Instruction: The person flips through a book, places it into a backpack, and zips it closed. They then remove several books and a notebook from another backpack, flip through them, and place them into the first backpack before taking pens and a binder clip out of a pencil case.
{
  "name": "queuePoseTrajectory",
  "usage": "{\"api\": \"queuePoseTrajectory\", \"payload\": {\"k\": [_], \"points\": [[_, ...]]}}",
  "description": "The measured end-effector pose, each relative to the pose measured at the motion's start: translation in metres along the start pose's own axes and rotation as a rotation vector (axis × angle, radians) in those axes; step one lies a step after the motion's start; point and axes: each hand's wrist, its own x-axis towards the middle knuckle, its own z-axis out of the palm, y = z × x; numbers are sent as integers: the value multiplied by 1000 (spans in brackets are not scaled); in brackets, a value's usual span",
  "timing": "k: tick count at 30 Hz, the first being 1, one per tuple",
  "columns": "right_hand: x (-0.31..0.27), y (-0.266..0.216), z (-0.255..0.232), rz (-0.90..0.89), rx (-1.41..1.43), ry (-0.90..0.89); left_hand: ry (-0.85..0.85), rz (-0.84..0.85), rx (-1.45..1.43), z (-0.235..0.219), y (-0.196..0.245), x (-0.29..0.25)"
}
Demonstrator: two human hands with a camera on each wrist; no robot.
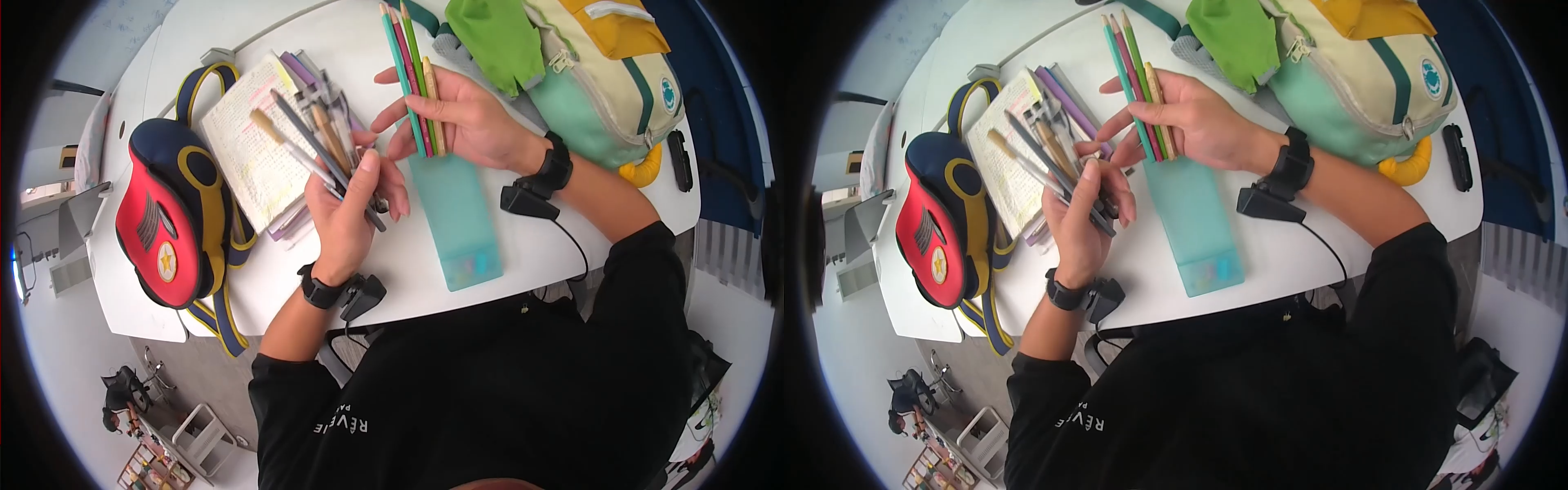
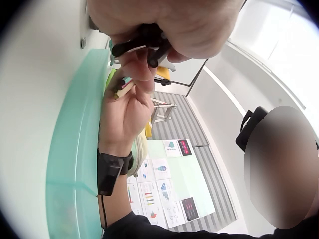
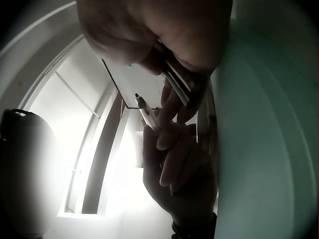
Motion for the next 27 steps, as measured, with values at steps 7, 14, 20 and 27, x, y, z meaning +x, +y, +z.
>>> {"api": "queuePoseTrajectory", "payload": {"k": [7,14,20,27], "points": [[-1,-2,4,-7,-65,18,-20,-53,-99,0,5,0],[-1,2,4,-37,-112,37,-46,-64,-183,-2,3,2],[-7,-1,10,-2,-92,49,-71,-108,-150,0,6,2],[-13,4,7,-49,-108,146,-55,-184,-116,1,-1,0]]}}
